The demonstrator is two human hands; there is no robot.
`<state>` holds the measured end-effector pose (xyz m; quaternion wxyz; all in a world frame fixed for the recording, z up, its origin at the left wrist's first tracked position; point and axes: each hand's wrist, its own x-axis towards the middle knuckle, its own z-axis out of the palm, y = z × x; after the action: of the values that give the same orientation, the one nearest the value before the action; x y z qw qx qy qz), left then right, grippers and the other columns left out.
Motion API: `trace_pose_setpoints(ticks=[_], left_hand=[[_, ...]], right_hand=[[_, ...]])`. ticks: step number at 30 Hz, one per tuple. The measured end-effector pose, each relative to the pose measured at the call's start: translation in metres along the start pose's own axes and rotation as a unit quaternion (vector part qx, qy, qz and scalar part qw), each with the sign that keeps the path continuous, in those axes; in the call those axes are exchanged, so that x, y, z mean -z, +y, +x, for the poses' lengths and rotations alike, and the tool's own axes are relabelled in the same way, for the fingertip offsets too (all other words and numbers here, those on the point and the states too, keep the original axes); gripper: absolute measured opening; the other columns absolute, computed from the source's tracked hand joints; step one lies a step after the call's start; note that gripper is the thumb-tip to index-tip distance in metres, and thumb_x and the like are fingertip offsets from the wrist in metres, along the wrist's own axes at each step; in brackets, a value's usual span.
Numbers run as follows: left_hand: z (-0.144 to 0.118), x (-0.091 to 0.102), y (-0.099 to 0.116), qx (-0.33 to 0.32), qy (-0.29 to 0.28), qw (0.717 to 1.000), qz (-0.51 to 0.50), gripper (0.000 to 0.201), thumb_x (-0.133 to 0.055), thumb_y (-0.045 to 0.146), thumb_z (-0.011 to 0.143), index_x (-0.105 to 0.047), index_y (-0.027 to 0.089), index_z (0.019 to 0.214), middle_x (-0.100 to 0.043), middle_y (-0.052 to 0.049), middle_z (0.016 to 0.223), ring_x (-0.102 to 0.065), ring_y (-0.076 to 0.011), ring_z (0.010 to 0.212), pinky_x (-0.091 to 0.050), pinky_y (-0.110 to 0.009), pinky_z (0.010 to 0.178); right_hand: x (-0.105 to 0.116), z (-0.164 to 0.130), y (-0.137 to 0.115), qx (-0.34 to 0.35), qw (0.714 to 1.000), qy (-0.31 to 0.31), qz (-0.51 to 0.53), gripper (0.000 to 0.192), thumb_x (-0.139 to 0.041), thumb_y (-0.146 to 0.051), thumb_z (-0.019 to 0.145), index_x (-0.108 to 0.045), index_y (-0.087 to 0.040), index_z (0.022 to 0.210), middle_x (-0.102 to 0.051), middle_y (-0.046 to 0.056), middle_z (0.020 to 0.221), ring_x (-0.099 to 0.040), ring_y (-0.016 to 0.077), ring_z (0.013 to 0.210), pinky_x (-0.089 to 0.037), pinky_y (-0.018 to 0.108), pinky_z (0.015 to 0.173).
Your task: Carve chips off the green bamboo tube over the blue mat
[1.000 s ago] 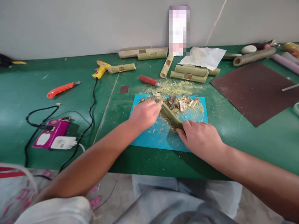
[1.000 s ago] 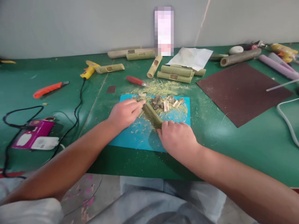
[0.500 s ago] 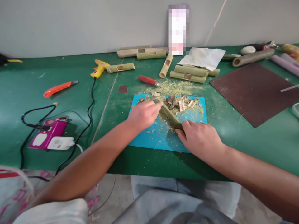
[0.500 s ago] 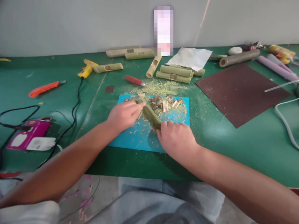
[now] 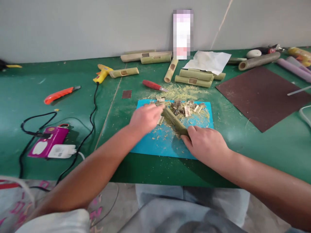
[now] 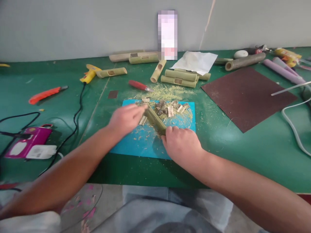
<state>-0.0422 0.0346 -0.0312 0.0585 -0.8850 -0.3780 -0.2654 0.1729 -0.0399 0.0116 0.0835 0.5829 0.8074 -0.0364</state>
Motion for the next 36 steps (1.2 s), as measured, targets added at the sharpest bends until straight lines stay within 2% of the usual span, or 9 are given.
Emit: trace_pose_setpoints(ticks=[1,5,9,13,17,22,27,32,36], left_hand=[[0.000,0.000,-0.001,0.012,0.012,1.000,0.007,0.038,-0.041,0.028,0.102,-0.073,0.010,0.109,-0.063,-0.006,0.068,-0.057,-0.0127,0.060,-0.043,-0.023,0.055],[0.001,0.000,0.001,0.005,-0.018,1.000,0.006,0.035,-0.043,0.027,0.102,-0.071,0.012,0.117,-0.063,-0.004,0.067,-0.058,-0.0132,0.060,-0.044,-0.024,0.055],[0.002,-0.002,-0.003,0.019,0.006,1.000,-0.009,0.028,-0.052,0.026,0.098,-0.073,0.014,0.111,-0.068,-0.006,0.077,-0.062,-0.0142,0.067,-0.049,-0.025,0.063],[0.005,-0.002,-0.009,0.040,0.005,0.997,-0.069,0.026,-0.060,0.027,0.093,-0.072,0.012,0.110,-0.068,-0.006,0.081,-0.060,-0.0134,0.065,-0.051,-0.026,0.063],[0.007,0.000,-0.015,0.055,0.018,0.991,-0.123,0.018,-0.061,0.024,0.092,-0.073,0.013,0.101,-0.068,-0.006,0.082,-0.061,-0.0122,0.066,-0.050,-0.024,0.062],[0.009,-0.002,-0.018,0.019,0.040,0.998,-0.040,0.020,-0.055,0.024,0.096,-0.073,0.015,0.095,-0.070,-0.006,0.083,-0.065,-0.0150,0.075,-0.051,-0.025,0.067],[0.007,-0.004,-0.008,-0.083,0.010,0.996,-0.011,0.027,-0.050,0.027,0.100,-0.074,0.016,0.095,-0.068,-0.004,0.074,-0.062,-0.0126,0.066,-0.046,-0.023,0.060],[0.007,-0.004,-0.007,-0.029,0.045,0.998,0.014,0.027,-0.051,0.027,0.099,-0.074,0.014,0.093,-0.067,-0.006,0.075,-0.062,-0.0142,0.068,-0.047,-0.024,0.059],[0.007,-0.003,-0.003,-0.065,0.012,0.998,-0.020,0.026,-0.050,0.025,0.099,-0.074,0.015,0.098,-0.068,-0.005,0.076,-0.062,-0.0141,0.069,-0.047,-0.024,0.061]], right_hand=[[0.000,0.000,0.000,-0.001,1.000,0.001,-0.001,0.032,-0.044,-0.036,0.098,-0.064,-0.014,0.088,-0.072,0.010,0.078,-0.068,0.0230,0.070,-0.020,0.032,0.054],[-0.001,0.000,0.000,0.008,1.000,0.007,-0.001,0.032,-0.043,-0.036,0.099,-0.064,-0.014,0.088,-0.071,0.010,0.078,-0.067,0.0219,0.068,-0.020,0.032,0.053],[-0.001,0.000,0.000,0.008,1.000,0.015,0.001,0.031,-0.044,-0.035,0.098,-0.064,-0.014,0.087,-0.071,0.010,0.077,-0.065,0.0202,0.066,-0.019,0.032,0.053],[-0.002,0.001,0.000,0.007,1.000,0.014,0.006,0.030,-0.045,-0.036,0.097,-0.064,-0.015,0.087,-0.071,0.009,0.076,-0.064,0.0191,0.064,-0.018,0.032,0.052],[-0.003,0.001,0.000,0.010,1.000,0.017,0.009,0.030,-0.044,-0.036,0.097,-0.064,-0.015,0.087,-0.070,0.009,0.076,-0.063,0.0190,0.063,-0.016,0.032,0.053],[-0.005,0.000,0.001,0.013,1.000,0.021,0.011,0.030,-0.045,-0.037,0.097,-0.063,-0.015,0.088,-0.071,0.008,0.078,-0.063,0.0198,0.063,-0.015,0.032,0.053],[-0.006,0.001,0.001,0.015,1.000,0.024,0.010,0.030,-0.045,-0.037,0.097,-0.063,-0.015,0.087,-0.071,0.009,0.078,-0.064,0.0200,0.064,-0.016,0.032,0.053],[-0.005,0.000,0.001,0.010,1.000,0.023,0.008,0.030,-0.044,-0.036,0.097,-0.063,-0.015,0.088,-0.071,0.009,0.078,-0.065,0.0205,0.065,-0.016,0.033,0.052],[-0.005,0.000,0.001,0.015,1.000,0.021,0.008,0.030,-0.045,-0.036,0.097,-0.063,-0.015,0.088,-0.071,0.009,0.077,-0.065,0.0206,0.065,-0.016,0.032,0.053]])
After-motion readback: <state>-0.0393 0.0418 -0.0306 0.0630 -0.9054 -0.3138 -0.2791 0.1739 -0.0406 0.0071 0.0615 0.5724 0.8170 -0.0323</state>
